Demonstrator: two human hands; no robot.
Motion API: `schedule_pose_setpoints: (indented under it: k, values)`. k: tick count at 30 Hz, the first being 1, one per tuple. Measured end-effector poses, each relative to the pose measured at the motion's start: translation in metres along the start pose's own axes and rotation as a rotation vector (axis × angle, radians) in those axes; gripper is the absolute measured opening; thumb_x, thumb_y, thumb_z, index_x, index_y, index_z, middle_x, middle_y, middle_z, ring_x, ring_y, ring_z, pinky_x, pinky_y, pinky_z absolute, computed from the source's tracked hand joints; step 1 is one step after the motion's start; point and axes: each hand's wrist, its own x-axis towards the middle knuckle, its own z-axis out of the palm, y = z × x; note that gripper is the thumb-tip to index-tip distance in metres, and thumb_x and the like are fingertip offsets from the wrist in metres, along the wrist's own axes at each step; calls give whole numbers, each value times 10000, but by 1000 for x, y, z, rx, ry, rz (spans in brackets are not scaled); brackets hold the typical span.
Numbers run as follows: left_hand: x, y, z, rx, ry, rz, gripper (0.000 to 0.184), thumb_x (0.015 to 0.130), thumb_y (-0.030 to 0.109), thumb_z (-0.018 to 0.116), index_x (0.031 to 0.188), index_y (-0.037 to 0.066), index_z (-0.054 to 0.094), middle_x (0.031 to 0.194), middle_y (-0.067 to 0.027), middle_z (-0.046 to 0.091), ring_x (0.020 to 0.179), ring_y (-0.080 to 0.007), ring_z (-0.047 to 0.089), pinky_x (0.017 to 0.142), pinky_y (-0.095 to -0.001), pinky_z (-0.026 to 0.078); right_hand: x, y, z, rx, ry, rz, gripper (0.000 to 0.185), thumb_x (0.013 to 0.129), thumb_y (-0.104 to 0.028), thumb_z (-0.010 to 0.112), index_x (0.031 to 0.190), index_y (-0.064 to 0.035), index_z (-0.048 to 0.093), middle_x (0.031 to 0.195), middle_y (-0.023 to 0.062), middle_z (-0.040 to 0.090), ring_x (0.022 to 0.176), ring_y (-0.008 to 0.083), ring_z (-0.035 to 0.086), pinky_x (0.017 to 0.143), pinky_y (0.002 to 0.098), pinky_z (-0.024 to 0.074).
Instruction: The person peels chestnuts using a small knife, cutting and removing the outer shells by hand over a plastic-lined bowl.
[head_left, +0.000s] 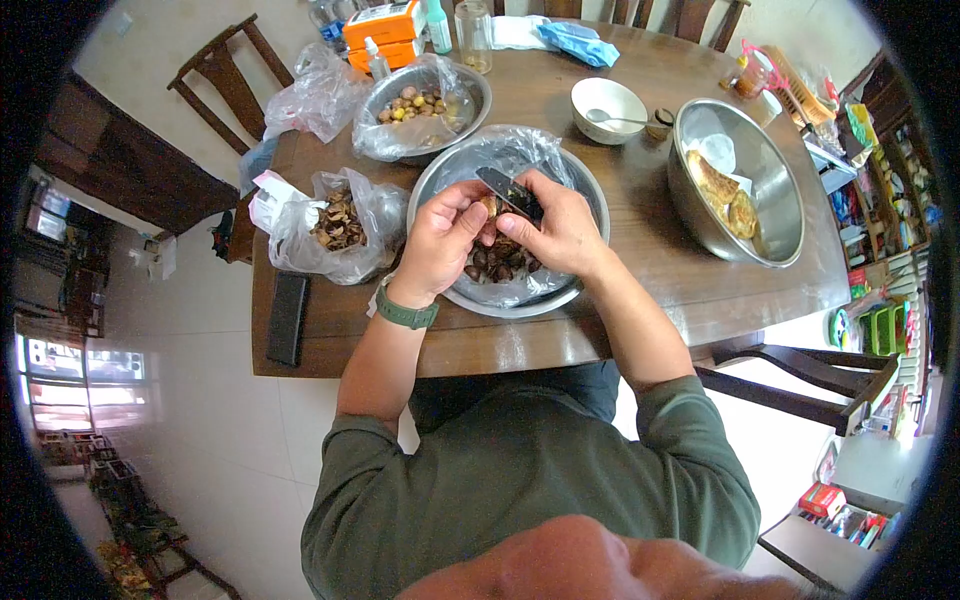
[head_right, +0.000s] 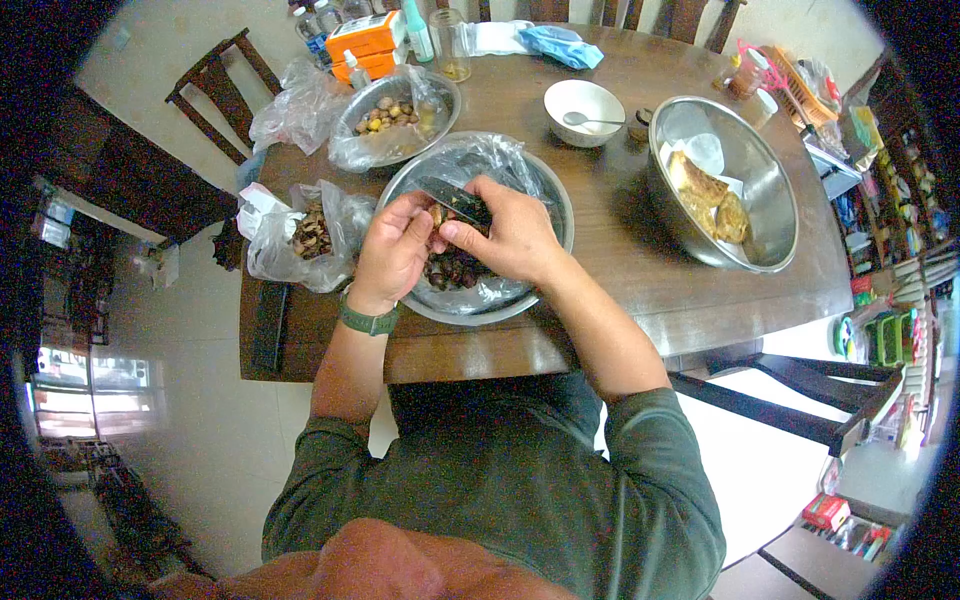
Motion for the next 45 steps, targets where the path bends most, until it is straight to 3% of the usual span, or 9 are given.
schedule_pose_setpoints:
  k: [5,8,11,14,17,35,45]
  values:
    - [-1,2,1,201,-65,38,277,1009,176,515,1192,-21,585,984,-43,648,794,-97,609,727,-235,513,-1,0,5,-6,12,-22,478,832,-508,657,996,-65,585,860,195,665,840,404,645,706,467,497]
    - [-2,5,5,239,-60,26,282,1014,179,504,1190,-26,585,971,-41,646,788,-97,607,728,-236,510,-1,-3,4,-18,16,-27,473,868,-503,625,978,-46,577,827,178,646,807,370,649,707,399,497]
    - [-3,5,3,198,-70,1,295,1014,186,505,1201,-29,581,974,-41,646,783,-99,607,733,-237,513,-1,-4,4,-58,12,-37,464,860,-496,634,958,-46,571,821,186,642,808,387,643,694,406,493]
    - [-3,3,1,156,-60,-5,295,1011,200,512,1183,-26,589,980,-47,649,780,-102,608,731,-239,518,-1,-7,3,-114,15,-38,466,823,-485,681,971,-56,574,839,194,662,808,410,644,676,481,497]
    - [-5,7,5,89,-31,-51,266,1003,222,519,1085,-17,601,993,-81,657,822,-144,608,732,-280,511,-1,-7,4,-214,51,-97,476,816,-495,682,932,-49,561,811,195,651,796,413,639,658,481,495]
    - [-7,3,4,-78,-54,-37,252,982,234,565,1040,2,643,940,-58,682,741,-117,625,691,-245,526,-2,-9,8,-172,45,-177,431,868,-473,617,838,-48,553,759,193,623,757,430,622,621,494,480]
    - [-6,0,7,-127,-24,-3,254,988,230,548,1052,-1,631,951,-57,674,790,-112,639,705,-249,551,-2,-9,10,-191,83,-150,428,836,-463,661,833,-49,552,733,192,624,742,418,625,625,488,483]
